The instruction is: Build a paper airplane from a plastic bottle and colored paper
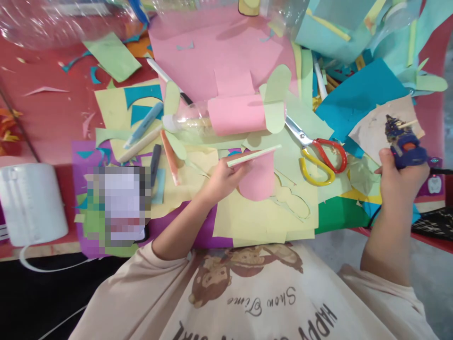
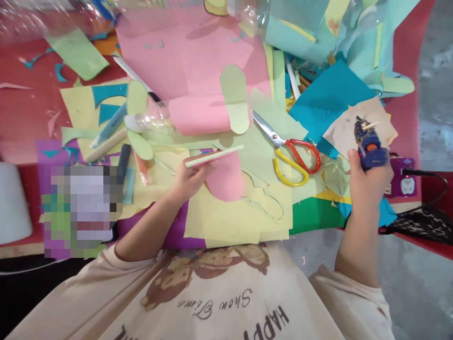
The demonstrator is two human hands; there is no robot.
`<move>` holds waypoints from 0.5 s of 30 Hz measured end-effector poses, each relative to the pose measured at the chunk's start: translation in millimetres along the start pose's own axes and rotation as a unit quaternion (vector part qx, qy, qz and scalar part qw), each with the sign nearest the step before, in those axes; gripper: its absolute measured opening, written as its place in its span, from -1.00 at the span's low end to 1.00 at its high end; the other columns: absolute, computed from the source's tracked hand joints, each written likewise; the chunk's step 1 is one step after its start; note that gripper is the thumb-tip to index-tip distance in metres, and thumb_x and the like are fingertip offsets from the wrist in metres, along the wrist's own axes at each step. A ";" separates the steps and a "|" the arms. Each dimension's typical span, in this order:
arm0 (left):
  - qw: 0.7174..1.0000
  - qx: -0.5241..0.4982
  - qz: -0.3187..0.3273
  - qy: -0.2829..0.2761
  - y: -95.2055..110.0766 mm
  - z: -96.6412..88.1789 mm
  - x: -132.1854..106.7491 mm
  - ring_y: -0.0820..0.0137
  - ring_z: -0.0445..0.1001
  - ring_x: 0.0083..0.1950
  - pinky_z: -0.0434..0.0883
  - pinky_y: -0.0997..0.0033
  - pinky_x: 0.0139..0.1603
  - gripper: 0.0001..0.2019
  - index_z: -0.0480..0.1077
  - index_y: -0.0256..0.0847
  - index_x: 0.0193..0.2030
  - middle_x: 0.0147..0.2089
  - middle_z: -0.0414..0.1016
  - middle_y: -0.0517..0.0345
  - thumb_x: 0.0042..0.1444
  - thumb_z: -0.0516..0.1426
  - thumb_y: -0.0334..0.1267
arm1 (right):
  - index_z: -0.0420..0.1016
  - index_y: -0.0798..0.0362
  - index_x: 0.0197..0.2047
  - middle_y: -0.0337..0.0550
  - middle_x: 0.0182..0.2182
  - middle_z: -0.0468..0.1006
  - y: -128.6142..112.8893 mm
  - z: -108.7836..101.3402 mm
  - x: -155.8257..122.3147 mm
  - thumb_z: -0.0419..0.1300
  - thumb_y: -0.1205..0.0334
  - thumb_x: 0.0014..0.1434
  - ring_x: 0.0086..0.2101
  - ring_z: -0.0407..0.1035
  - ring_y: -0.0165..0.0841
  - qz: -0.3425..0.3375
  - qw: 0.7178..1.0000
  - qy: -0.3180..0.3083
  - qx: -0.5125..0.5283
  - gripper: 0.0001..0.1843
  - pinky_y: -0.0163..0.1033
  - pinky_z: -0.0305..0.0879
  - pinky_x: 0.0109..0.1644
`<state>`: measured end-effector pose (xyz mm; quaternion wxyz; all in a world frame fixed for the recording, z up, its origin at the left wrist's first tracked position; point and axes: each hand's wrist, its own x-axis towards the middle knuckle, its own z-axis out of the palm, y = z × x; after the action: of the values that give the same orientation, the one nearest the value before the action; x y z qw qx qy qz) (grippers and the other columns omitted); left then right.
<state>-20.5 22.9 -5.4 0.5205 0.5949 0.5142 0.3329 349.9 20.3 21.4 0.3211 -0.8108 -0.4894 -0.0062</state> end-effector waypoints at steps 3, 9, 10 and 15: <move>0.999 -0.034 -0.031 0.026 -4.1 0.2 1.1 0.43 0.39 -0.36 0.37 0.47 -0.37 -0.59 0.51 -0.22 -0.27 -0.40 0.46 0.15 0.16 0.09 0.12 | 0.35 0.05 -0.28 0.13 -0.30 0.54 15.6 3.7 9.4 0.46 0.29 -0.24 -0.39 0.40 -0.18 0.003 0.990 -0.031 -0.139 -0.54 -0.08 0.24 -0.31; 0.995 -0.074 -0.060 0.033 -7.0 0.0 3.3 0.44 0.39 -0.39 0.36 0.48 -0.42 -0.58 0.46 -0.25 -0.43 -0.47 0.43 0.17 0.13 0.12 0.11 | 0.49 0.07 -0.11 0.15 -0.10 0.55 16.7 -7.2 8.1 0.47 0.33 -0.22 -0.03 0.40 0.04 -0.038 0.973 -0.124 -0.190 -0.47 0.11 0.29 0.03; 0.995 -0.078 -0.060 0.030 -6.3 0.1 3.5 0.43 0.40 -0.38 0.37 0.47 -0.41 -0.58 0.47 -0.25 -0.42 -0.47 0.43 0.16 0.14 0.11 0.10 | 0.50 0.06 -0.08 0.16 -0.04 0.53 11.0 -11.0 5.2 0.47 0.35 -0.24 0.07 0.33 0.09 -0.058 0.974 -0.110 -0.188 -0.43 0.16 0.23 0.11; 0.993 -0.100 -0.057 0.021 -4.2 0.5 3.2 0.44 0.39 -0.39 0.37 0.47 -0.37 -0.61 0.44 -0.24 -0.44 -0.48 0.42 0.18 0.12 0.13 0.09 | 0.53 -0.04 -0.07 0.02 0.01 0.52 -49.2 -12.3 -30.4 0.22 0.30 0.13 0.06 0.39 -0.12 -0.132 0.977 -0.111 0.124 -0.73 0.04 0.34 0.08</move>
<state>-20.3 25.5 -10.0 0.5845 0.5028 0.5220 0.3648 298.5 5.4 46.6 0.3594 -0.6883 -0.6218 0.1024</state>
